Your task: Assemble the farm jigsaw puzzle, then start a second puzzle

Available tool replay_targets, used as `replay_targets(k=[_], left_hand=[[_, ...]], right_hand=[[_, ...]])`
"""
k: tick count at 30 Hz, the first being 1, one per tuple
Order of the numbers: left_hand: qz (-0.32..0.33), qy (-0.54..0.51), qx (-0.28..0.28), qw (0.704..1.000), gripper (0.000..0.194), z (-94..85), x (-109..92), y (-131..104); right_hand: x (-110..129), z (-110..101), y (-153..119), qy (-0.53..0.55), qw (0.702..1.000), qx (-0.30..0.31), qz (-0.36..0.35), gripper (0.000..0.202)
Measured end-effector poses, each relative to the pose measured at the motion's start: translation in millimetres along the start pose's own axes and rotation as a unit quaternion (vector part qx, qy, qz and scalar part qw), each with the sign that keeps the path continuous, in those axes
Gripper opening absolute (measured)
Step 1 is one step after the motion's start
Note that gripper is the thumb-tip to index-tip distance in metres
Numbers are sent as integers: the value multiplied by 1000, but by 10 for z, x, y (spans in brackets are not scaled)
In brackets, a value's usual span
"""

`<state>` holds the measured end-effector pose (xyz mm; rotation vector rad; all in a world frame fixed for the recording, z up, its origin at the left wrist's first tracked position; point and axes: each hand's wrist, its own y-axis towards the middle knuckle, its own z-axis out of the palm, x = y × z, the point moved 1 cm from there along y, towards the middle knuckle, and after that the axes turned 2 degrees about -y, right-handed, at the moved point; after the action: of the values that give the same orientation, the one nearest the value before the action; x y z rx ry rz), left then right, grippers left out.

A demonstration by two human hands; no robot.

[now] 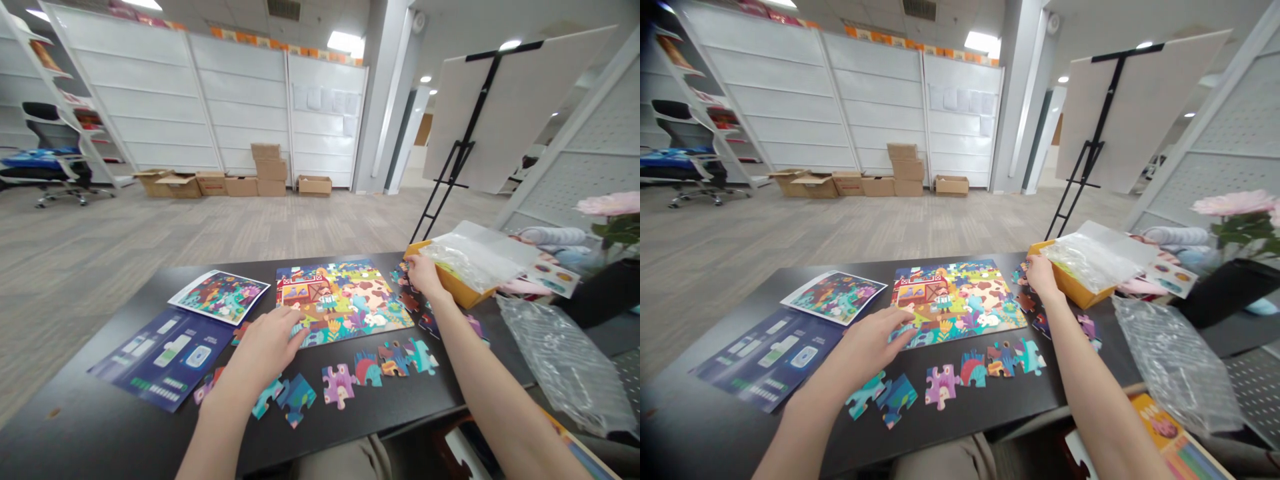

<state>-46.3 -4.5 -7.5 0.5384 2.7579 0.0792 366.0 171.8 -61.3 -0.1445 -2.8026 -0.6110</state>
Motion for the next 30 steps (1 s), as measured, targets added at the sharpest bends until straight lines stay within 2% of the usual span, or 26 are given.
replay_targets(k=[9,12,15,17,19,22,26,30], left_hand=[[10,-7,-12,1000,29,20,29,23],[13,-8,-18,1000,31,18,60,53],[16,-19,-24,999,33,-10,54,80],[19,-31,-25,999,34,-27,36,95],[20,-39,-23,999,36,-32,18,112],[23,-40,-28,999,37,-19,4,148],[38,-45,-26,998,37,15,12,201],[47,-50,-25,997,39,35,22,220]], right_hand=[[114,-65,-95,10,999,45,-26,35],[182,-221,-127,36,999,27,-30,32],[166,-512,-175,73,997,13,-29,29],[93,-745,-231,75,996,35,-33,26],[-11,-959,-311,45,995,83,-39,22],[-199,-1176,-471,-8,987,157,-42,15],[-476,-1298,-722,-36,978,204,-12,10],[-687,-1361,-961,-21,974,224,7,15]])
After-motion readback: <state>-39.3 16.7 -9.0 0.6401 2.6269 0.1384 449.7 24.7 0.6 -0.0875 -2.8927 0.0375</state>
